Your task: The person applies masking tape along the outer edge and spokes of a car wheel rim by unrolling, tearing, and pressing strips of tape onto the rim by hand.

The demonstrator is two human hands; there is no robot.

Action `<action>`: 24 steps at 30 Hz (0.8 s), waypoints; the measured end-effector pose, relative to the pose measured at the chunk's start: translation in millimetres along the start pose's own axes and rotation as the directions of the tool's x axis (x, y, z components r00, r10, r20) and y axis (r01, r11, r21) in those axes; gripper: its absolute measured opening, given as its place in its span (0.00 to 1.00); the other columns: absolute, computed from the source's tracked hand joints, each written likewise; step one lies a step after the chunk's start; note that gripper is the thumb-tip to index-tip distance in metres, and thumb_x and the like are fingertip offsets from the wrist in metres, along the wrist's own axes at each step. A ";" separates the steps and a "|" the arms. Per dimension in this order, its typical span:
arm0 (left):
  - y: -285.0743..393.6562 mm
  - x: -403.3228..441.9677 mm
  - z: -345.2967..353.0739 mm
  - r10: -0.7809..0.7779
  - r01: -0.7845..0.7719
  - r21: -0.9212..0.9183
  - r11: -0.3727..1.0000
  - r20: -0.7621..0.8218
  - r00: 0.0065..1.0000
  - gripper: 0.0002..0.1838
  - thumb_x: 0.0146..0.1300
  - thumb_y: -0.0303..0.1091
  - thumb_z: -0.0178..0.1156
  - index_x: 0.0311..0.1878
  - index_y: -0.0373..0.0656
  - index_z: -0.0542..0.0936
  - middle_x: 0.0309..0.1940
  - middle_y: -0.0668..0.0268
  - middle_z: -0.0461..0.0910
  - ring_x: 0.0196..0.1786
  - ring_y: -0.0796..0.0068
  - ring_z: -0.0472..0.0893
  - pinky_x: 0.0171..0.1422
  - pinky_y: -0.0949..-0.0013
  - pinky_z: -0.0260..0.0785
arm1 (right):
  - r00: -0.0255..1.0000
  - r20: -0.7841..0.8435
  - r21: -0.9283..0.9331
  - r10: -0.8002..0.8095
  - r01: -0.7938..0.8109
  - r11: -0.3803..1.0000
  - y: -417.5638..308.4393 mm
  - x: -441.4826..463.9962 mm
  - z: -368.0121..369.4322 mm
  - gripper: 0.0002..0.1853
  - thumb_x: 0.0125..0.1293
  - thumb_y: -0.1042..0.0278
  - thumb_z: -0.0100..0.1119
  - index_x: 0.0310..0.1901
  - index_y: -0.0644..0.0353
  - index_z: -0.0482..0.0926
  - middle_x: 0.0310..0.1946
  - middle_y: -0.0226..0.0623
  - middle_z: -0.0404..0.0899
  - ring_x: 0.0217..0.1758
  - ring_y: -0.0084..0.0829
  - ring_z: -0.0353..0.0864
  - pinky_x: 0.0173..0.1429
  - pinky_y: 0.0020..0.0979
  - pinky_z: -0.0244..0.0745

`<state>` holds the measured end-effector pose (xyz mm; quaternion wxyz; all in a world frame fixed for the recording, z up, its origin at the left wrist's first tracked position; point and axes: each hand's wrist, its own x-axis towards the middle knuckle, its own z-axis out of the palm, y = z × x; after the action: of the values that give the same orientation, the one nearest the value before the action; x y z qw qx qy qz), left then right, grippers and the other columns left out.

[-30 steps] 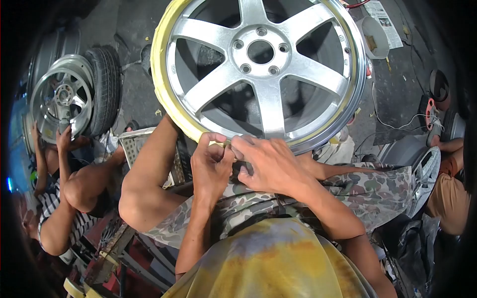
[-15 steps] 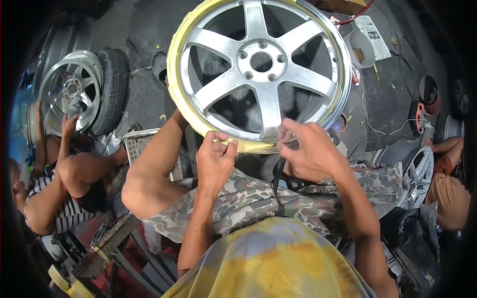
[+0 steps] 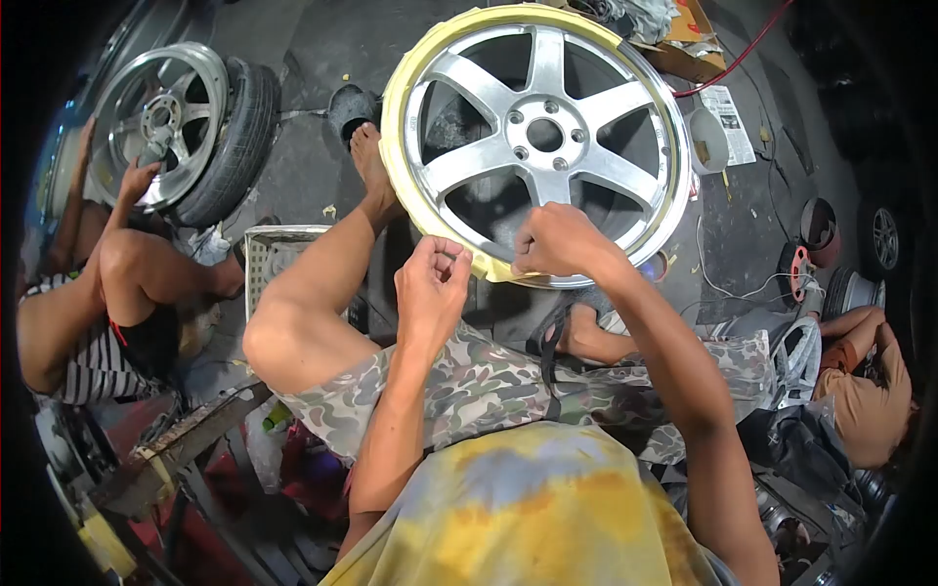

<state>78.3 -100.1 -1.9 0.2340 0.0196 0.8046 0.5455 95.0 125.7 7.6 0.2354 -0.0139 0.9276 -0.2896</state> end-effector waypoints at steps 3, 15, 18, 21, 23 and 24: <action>1.9 4.5 -0.1 0.105 -0.105 -0.006 0.994 -0.033 0.994 0.07 0.70 0.28 0.66 0.42 0.33 0.81 0.27 0.68 0.82 0.27 0.85 0.76 0.31 0.76 0.68 | 0.999 0.032 -0.029 0.001 0.000 1.000 -8.3 13.4 0.1 0.08 0.50 0.60 0.76 0.29 0.53 0.91 0.28 0.40 0.88 0.36 0.45 0.89 0.45 0.42 0.82; 18.6 76.0 26.8 0.315 -0.595 0.390 0.703 0.580 0.751 0.09 0.57 0.34 0.72 0.38 0.40 0.91 0.33 0.54 0.87 0.37 0.57 0.87 0.44 0.59 0.78 | 0.999 -0.027 0.166 0.030 -0.025 0.986 16.1 -17.0 7.3 0.08 0.53 0.58 0.75 0.31 0.51 0.92 0.28 0.38 0.89 0.35 0.43 0.88 0.44 0.40 0.81; 19.6 91.9 33.2 0.039 -0.523 0.391 0.757 0.772 0.634 0.13 0.52 0.36 0.77 0.40 0.43 0.92 0.35 0.57 0.88 0.41 0.63 0.89 0.46 0.62 0.79 | 0.996 -0.054 0.008 0.071 -0.070 0.998 10.6 -27.1 5.8 0.11 0.50 0.57 0.78 0.32 0.52 0.90 0.31 0.40 0.89 0.41 0.44 0.89 0.48 0.43 0.82; 19.5 97.2 25.6 0.046 -0.569 0.372 0.733 0.808 0.587 0.12 0.53 0.37 0.77 0.39 0.43 0.92 0.34 0.57 0.88 0.40 0.62 0.89 0.47 0.62 0.80 | 0.994 -0.078 -0.070 0.077 -0.082 0.994 18.5 -35.5 2.7 0.14 0.49 0.56 0.80 0.32 0.56 0.90 0.28 0.40 0.88 0.37 0.45 0.89 0.44 0.42 0.82; 23.1 99.8 19.1 0.078 -0.616 0.369 0.696 0.814 0.576 0.11 0.54 0.38 0.77 0.39 0.45 0.92 0.33 0.57 0.89 0.40 0.61 0.89 0.48 0.61 0.80 | 0.991 -0.057 -0.091 0.120 -0.125 0.988 20.9 -39.1 -2.4 0.15 0.48 0.55 0.80 0.31 0.55 0.89 0.28 0.40 0.88 0.37 0.45 0.89 0.45 0.42 0.82; 29.5 102.7 16.3 0.025 -0.638 0.417 0.647 0.825 0.564 0.11 0.54 0.39 0.77 0.40 0.46 0.93 0.33 0.57 0.89 0.41 0.61 0.89 0.48 0.61 0.80 | 0.986 -0.037 -0.114 0.165 -0.168 0.979 21.4 -40.5 -5.1 0.15 0.48 0.54 0.81 0.30 0.55 0.89 0.28 0.40 0.88 0.38 0.45 0.89 0.45 0.43 0.82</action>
<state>-13.1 -44.6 -17.0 0.4058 0.4957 0.7453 0.1848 131.0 152.8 16.9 0.2451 0.0539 0.9440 -0.2142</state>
